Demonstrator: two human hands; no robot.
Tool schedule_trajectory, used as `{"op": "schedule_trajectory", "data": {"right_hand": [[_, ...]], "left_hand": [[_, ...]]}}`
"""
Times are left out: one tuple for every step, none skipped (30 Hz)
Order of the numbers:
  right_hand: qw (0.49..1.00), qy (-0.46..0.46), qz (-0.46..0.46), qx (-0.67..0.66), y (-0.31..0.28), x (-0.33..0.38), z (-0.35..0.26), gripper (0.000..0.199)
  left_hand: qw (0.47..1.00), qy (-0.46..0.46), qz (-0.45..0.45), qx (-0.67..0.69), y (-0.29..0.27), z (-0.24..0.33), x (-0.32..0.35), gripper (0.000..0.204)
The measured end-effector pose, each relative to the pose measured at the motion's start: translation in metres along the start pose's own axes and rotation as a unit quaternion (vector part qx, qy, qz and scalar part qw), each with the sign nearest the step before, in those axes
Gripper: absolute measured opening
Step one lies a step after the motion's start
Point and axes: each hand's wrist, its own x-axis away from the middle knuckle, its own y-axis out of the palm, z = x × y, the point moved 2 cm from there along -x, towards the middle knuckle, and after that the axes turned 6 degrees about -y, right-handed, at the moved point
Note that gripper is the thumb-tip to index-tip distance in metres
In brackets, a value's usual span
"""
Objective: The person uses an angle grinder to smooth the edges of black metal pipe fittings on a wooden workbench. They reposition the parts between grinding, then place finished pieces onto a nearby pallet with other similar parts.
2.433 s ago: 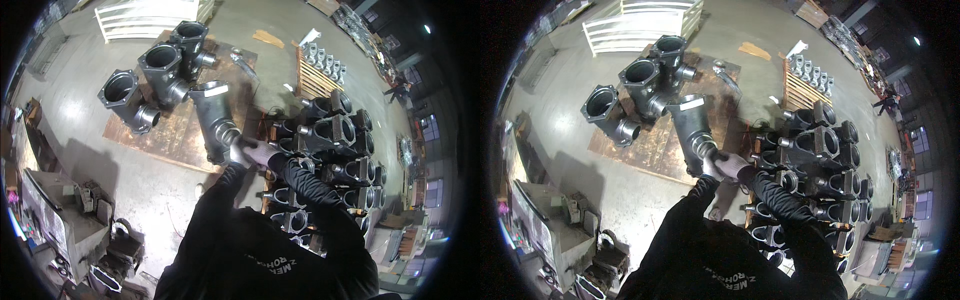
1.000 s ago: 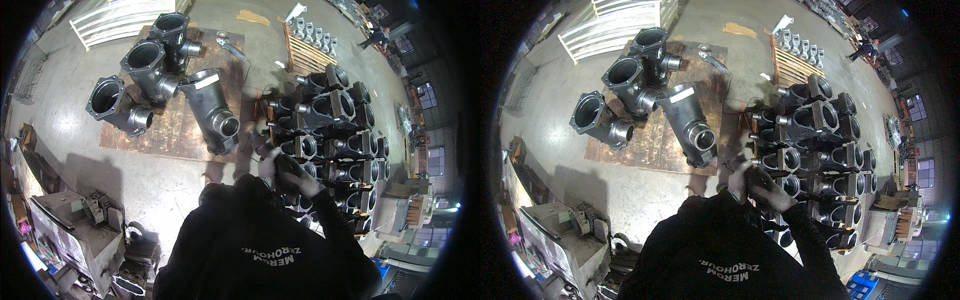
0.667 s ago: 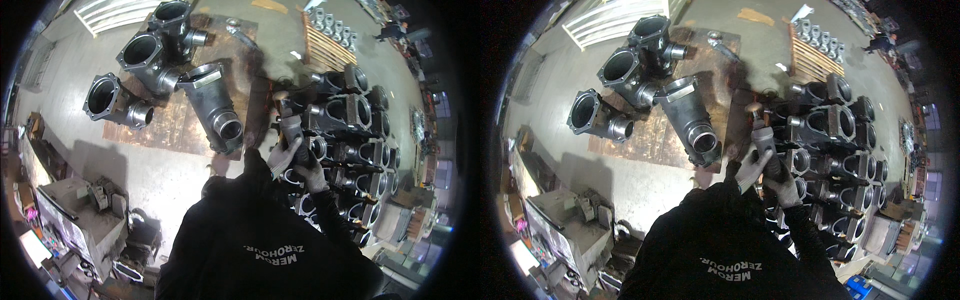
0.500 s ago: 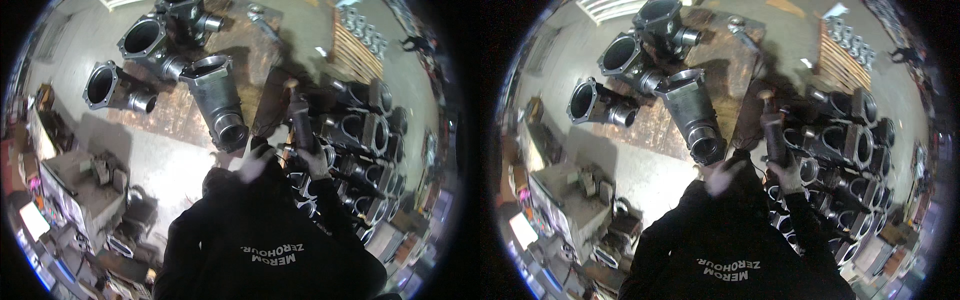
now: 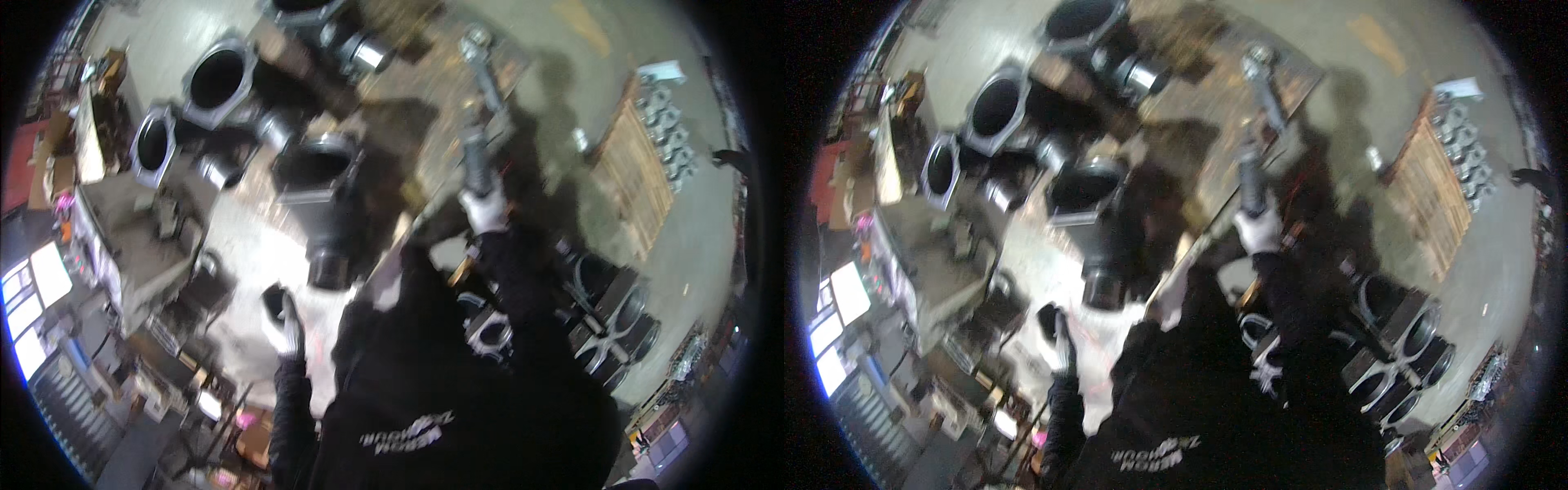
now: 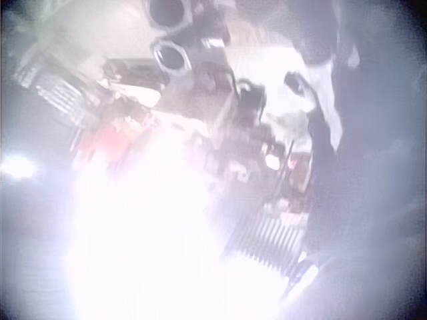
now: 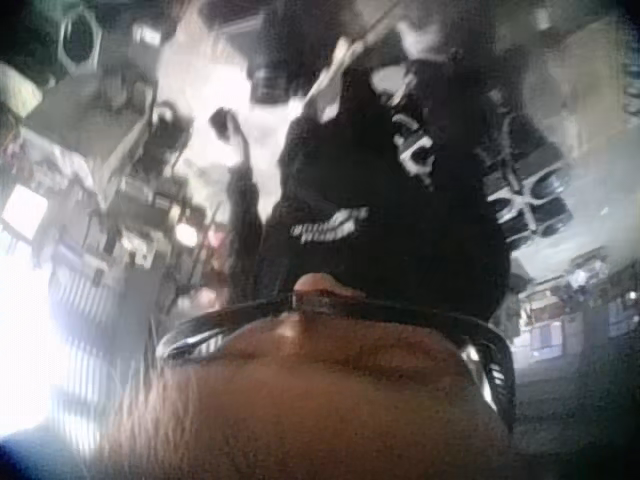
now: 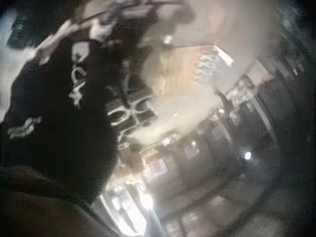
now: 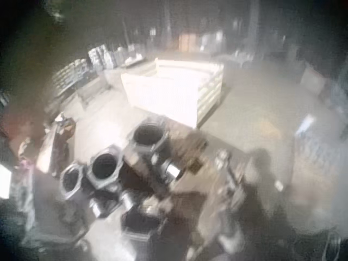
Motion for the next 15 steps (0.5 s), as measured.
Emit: {"op": "schedule_trajectory", "data": {"right_hand": [[0.998, -0.059, 0.020, 0.028, 0.008, -0.022, 0.008, 0.078], [0.994, -0.079, 0.049, 0.063, 0.017, -0.038, 0.016, 0.081], [0.989, -0.109, 0.033, 0.095, 0.022, -0.054, 0.021, 0.084], [0.988, -0.088, 0.014, 0.125, 0.032, -0.071, 0.027, 0.088], [0.990, -0.045, 0.007, 0.134, 0.041, -0.092, 0.031, 0.090], [0.991, 0.014, -0.004, 0.136, 0.051, -0.107, 0.034, 0.091], [0.990, -0.005, -0.017, 0.142, 0.055, -0.121, 0.034, 0.091], [0.988, -0.100, 0.021, 0.112, 0.066, -0.136, 0.029, 0.089], [0.975, -0.131, 0.038, 0.177, 0.078, -0.156, 0.027, 0.090], [0.958, -0.147, 0.052, 0.241, 0.088, -0.176, 0.026, 0.090], [0.968, -0.089, 0.033, 0.231, 0.098, -0.195, 0.028, 0.092], [0.973, -0.067, 0.007, 0.220, 0.106, -0.216, 0.029, 0.094], [0.968, -0.069, 0.013, 0.240, 0.117, -0.234, 0.030, 0.095], [0.963, -0.062, 0.019, 0.260, 0.128, -0.249, 0.031, 0.097], [0.957, -0.021, -0.009, 0.288, 0.136, -0.263, 0.034, 0.098]], "left_hand": [[0.993, 0.103, 0.042, -0.047, 0.022, 0.029, -0.017, 0.029], [0.966, 0.216, 0.045, -0.137, 0.033, 0.057, -0.017, 0.036], [0.949, 0.272, 0.042, -0.154, 0.049, 0.080, -0.028, 0.039], [0.934, 0.302, 0.047, -0.186, 0.064, 0.099, -0.038, 0.043], [0.908, 0.365, 0.033, -0.202, 0.079, 0.116, -0.051, 0.046], [0.887, 0.393, 0.025, -0.241, 0.092, 0.126, -0.066, 0.049], [0.876, 0.415, -0.029, -0.243, 0.107, 0.133, -0.083, 0.049], [0.871, 0.405, -0.050, -0.274, 0.120, 0.135, -0.097, 0.046], [0.843, 0.438, -0.048, -0.310, 0.130, 0.135, -0.108, 0.042], [0.818, 0.458, -0.055, -0.344, 0.139, 0.133, -0.116, 0.039], [0.831, 0.449, -0.044, -0.326, 0.146, 0.129, -0.121, 0.033], [0.835, 0.461, -0.038, -0.299, 0.147, 0.126, -0.126, 0.030], [0.825, 0.480, -0.013, -0.299, 0.149, 0.123, -0.128, 0.027], [0.816, 0.502, 0.007, -0.288, 0.150, 0.120, -0.129, 0.025], [0.811, 0.500, 0.015, -0.303, 0.150, 0.118, -0.130, 0.025]]}}
